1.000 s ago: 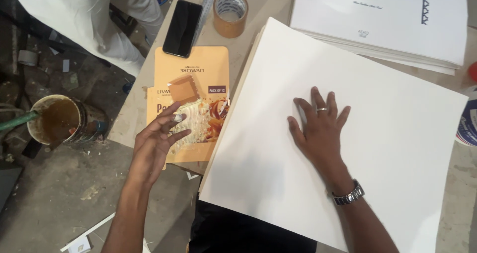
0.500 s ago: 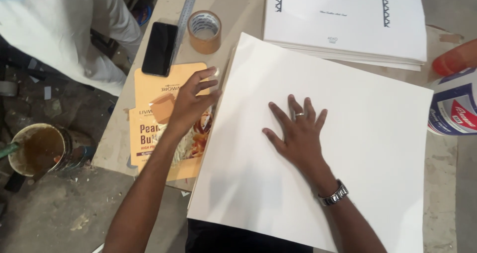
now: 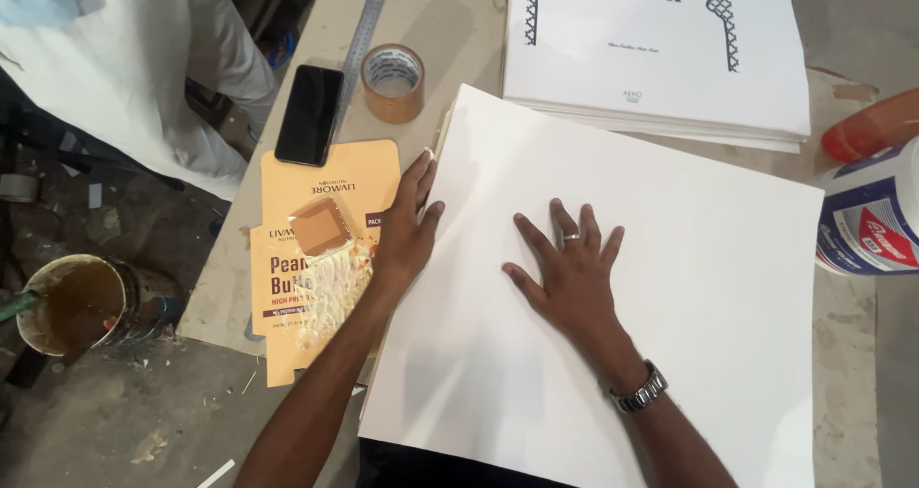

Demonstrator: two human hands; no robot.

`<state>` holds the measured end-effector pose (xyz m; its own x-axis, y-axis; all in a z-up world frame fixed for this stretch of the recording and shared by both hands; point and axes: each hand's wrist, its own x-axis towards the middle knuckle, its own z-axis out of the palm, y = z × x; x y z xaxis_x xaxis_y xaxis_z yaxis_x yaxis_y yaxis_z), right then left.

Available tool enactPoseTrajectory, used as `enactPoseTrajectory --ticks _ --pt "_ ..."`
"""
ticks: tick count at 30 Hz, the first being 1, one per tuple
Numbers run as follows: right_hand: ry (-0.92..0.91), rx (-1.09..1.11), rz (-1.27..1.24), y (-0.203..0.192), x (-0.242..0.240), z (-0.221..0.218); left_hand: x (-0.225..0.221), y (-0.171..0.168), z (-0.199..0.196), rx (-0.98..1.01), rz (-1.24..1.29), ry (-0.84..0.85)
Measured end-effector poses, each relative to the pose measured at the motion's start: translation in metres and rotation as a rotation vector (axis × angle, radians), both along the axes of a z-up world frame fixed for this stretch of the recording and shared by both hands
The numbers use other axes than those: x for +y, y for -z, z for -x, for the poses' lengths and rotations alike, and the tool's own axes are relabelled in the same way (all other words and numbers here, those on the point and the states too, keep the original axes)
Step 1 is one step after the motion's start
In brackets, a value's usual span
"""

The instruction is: The recorder is inspecting and flipping through large white paper sheets at a workstation.

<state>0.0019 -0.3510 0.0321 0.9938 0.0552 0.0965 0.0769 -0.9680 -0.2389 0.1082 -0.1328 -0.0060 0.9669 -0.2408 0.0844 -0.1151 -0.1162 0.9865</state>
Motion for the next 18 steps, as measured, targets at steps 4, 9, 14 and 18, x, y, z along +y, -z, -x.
enactPoseTrajectory --ticks 4,9,14,18 --pt "0.010 0.006 -0.004 -0.001 0.001 -0.001 0.000 0.001 0.000 0.013 0.036 0.029" --pt "0.023 -0.001 -0.014 0.002 0.003 -0.002 0.002 0.017 -0.002 -0.031 0.071 0.020" --pt "0.049 0.003 -0.038 0.005 0.011 -0.005 0.005 0.016 -0.003 0.023 0.052 0.017" --pt "0.024 -0.033 -0.031 0.015 0.015 -0.010 0.009 0.013 -0.014 0.024 0.046 0.027"
